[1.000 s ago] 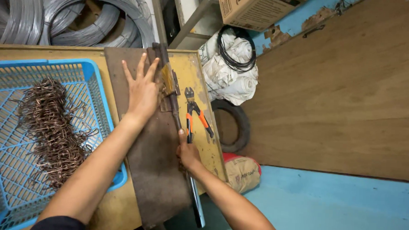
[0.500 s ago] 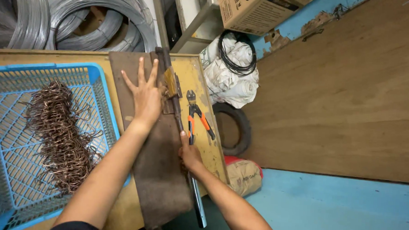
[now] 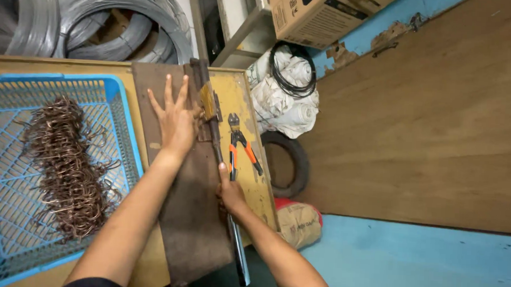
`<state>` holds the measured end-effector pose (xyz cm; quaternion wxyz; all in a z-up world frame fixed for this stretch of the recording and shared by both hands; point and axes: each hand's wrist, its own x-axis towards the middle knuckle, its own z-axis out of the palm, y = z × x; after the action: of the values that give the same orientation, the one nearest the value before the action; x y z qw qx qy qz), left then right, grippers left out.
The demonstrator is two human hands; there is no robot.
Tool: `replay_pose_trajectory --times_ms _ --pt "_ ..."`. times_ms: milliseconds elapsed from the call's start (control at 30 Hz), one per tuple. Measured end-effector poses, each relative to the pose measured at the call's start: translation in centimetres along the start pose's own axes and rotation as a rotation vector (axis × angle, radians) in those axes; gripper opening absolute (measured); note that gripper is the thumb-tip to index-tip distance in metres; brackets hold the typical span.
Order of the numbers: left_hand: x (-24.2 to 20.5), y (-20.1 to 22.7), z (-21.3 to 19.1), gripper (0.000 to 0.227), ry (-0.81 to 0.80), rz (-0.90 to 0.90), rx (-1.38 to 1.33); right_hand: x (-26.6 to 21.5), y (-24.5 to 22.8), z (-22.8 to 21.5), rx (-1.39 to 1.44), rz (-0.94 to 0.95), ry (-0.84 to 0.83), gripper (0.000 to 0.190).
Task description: Sort small metal wire pieces between baskets and cut wire using bolt cutters at a workbench
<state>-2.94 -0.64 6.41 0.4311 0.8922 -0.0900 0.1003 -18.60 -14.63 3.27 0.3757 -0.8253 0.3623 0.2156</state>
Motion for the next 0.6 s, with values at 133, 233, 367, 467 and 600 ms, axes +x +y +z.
replay_pose_trajectory --times_ms 133,233,367,467,600 --pt "-0.4 0.8 -0.8 0.038 0.0 -0.009 -0.032 1.1 1.8 0.6 0.011 0.022 -0.002 0.096" --pt "-0.2 0.9 -0.8 0.041 -0.036 -0.108 -0.143 -0.8 -0.1 0.2 0.041 -0.013 -0.003 0.095" --pt "-0.2 -0.7 0.8 0.02 0.028 0.059 0.086 -2.3 -1.4 -0.3 0.054 -0.027 0.005 0.096" --pt "-0.4 -0.3 0.4 0.018 0.007 0.028 0.058 -1.5 -0.5 0.0 0.045 -0.01 0.013 0.096" --pt "-0.1 0.8 -1.0 0.019 -0.038 -0.039 -0.002 1.3 1.8 0.7 0.033 -0.027 0.016 0.098"
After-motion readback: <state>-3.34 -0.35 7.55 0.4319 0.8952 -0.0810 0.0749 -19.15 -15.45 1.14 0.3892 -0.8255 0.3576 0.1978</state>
